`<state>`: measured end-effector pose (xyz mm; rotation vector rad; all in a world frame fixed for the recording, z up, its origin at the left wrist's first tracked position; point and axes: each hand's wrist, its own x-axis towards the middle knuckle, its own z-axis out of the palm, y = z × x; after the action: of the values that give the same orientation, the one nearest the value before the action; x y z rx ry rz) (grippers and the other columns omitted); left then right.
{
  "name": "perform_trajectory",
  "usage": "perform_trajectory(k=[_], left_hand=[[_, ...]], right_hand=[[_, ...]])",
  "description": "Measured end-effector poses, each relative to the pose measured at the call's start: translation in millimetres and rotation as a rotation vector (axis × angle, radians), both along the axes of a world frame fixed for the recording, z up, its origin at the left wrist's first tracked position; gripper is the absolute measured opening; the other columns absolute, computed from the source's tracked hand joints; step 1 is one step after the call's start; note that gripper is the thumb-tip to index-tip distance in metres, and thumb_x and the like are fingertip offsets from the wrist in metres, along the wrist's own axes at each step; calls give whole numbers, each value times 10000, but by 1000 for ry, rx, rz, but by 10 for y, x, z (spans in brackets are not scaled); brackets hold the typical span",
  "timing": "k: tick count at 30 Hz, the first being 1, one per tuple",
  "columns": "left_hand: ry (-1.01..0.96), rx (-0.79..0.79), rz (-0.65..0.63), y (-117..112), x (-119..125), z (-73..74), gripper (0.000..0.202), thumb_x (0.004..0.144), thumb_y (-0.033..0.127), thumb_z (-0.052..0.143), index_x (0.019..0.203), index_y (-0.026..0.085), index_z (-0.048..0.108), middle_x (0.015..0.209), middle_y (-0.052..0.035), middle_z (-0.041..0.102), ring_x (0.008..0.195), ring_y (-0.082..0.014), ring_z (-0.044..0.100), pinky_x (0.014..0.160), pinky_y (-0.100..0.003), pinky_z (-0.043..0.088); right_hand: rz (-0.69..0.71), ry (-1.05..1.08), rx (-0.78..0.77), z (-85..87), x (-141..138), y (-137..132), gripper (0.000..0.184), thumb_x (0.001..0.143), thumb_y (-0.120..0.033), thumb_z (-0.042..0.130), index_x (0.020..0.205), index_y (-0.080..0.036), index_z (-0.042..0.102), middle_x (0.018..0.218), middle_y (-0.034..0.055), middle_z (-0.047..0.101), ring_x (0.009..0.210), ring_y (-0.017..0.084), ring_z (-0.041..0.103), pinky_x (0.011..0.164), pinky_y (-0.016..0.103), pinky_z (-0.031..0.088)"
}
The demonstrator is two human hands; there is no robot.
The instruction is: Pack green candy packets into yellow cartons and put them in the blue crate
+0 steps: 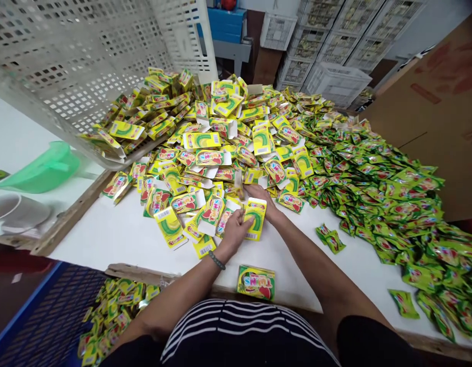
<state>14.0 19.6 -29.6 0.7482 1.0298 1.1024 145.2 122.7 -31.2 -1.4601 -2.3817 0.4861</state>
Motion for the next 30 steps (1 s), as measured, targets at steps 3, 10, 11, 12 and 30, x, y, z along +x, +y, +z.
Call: perform_trajectory(k=[3, 10, 11, 12, 30], left_hand=[[24, -31, 42, 12, 1, -61, 439, 648, 438, 809, 896, 182, 552, 782, -22, 720, 675, -183, 683, 667, -320, 541], [21, -72, 96, 49, -26, -83, 604, 656, 411, 807, 1135, 199, 506, 735, 0, 708, 623, -177, 666, 588, -282, 507], [20, -71, 107, 51, -28, -70, 621, 667, 414, 799, 1162, 199, 493, 727, 4, 705, 611, -171, 660, 574, -272, 496], [19, -67, 118, 55, -29, -57, 622, 677, 418, 791, 1174, 198, 488, 722, 7, 702, 603, -165, 654, 565, -265, 488], [-27, -85, 158, 78, -15, 93, 446, 597, 441, 832, 856, 151, 611, 712, -5, 688, 604, -139, 626, 621, -257, 463]], right_hand=[[-62, -128, 123, -15, -195, 206, 499, 862, -202, 512, 1360, -208, 551, 1387, 152, 527, 1264, 306, 476, 1001, 414, 433], [-23, -340, 153, 66, -336, 522, 499, 901, -129, 386, 1384, -134, 511, 1369, 213, 515, 1324, 344, 399, 1016, 472, 391], [-8, -353, 122, 87, -303, 512, 494, 896, -128, 392, 1374, -126, 518, 1353, 215, 528, 1280, 335, 441, 990, 451, 409], [2, -357, 97, 100, -257, 480, 490, 894, -135, 403, 1368, -128, 522, 1359, 210, 528, 1237, 325, 476, 966, 433, 424], [-40, -444, 93, 93, -10, 382, 551, 934, -142, 326, 1472, -220, 412, 1398, 188, 532, 1238, 332, 504, 1003, 478, 387]])
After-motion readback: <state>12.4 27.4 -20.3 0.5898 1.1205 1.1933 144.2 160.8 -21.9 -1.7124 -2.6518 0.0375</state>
